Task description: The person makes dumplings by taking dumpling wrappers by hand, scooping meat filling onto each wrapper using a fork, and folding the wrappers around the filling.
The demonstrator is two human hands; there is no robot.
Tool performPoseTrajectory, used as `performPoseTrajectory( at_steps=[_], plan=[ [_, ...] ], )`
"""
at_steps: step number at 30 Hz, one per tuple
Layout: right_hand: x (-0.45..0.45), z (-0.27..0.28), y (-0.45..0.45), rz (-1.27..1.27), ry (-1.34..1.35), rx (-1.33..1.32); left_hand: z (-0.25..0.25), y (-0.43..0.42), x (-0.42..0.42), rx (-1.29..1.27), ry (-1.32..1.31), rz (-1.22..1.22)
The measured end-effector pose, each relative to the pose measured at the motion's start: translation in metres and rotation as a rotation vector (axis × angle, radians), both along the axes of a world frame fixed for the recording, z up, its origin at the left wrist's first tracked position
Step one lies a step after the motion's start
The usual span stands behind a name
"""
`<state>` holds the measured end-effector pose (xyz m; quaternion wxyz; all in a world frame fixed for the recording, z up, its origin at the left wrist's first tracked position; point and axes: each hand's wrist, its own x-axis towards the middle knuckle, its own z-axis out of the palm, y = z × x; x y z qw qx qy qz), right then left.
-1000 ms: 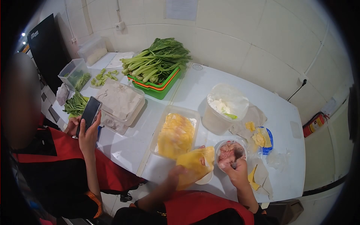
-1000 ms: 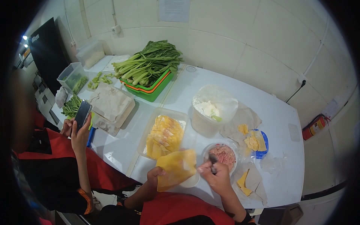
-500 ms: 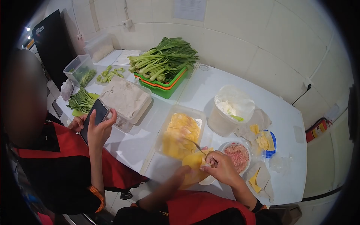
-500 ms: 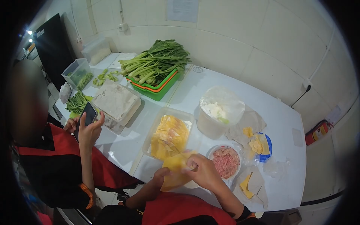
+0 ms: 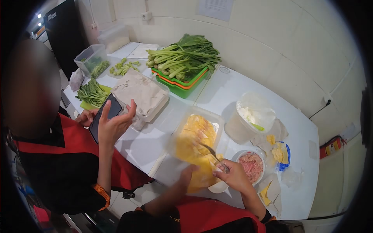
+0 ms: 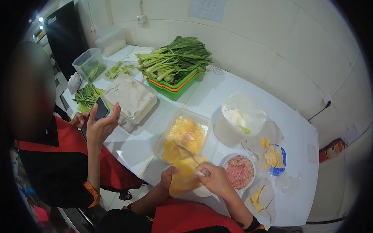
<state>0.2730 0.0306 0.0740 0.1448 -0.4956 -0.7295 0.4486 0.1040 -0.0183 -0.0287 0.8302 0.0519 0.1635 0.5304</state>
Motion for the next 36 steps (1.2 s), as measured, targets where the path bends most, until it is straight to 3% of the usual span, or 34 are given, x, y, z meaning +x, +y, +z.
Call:
performPoseTrajectory(
  at_steps=[2, 4, 5, 10, 13, 19, 22, 25, 28, 34, 36],
  plan=[
    [-0.008, 0.006, -0.006, 0.064, -0.023, 0.218, 0.002, 0.004, 0.002, -0.073, -0.243, 0.160],
    [-0.008, -0.006, -0.011, 0.191, 0.059, 0.556, -0.004, 0.009, -0.005, 0.053, -0.402, 0.145],
    [-0.008, -0.004, -0.012, 0.241, 0.064, 0.541, -0.007, 0.011, -0.009, 0.115, -0.483, 0.139],
    [-0.016, 0.024, -0.013, 0.488, 0.125, 0.410, 0.002, 0.014, -0.045, 0.133, -0.214, 0.346],
    [-0.027, 0.043, 0.000, 0.532, 0.186, 0.169, -0.009, 0.013, -0.075, 0.184, -0.070, 0.528],
    [-0.070, 0.025, 0.077, 0.325, 0.256, -0.043, -0.019, 0.001, -0.120, 0.246, -0.037, 0.782],
    [-0.088, 0.013, 0.113, 0.302, 0.295, 0.019, -0.010, -0.008, -0.130, 0.307, 0.005, 0.852],
    [-0.099, 0.003, 0.140, 0.282, 0.197, 0.085, -0.013, -0.016, -0.143, 0.338, 0.069, 0.877],
    [-0.101, 0.011, 0.142, 0.258, -0.005, 0.315, -0.015, -0.022, -0.151, 0.328, 0.066, 0.902],
    [-0.102, 0.031, 0.152, 0.203, 0.059, 0.177, -0.008, -0.022, -0.147, 0.322, 0.052, 0.880],
    [-0.101, -0.006, 0.177, 0.197, 0.049, 0.158, -0.006, -0.021, -0.144, 0.314, 0.066, 0.870]
  ],
)
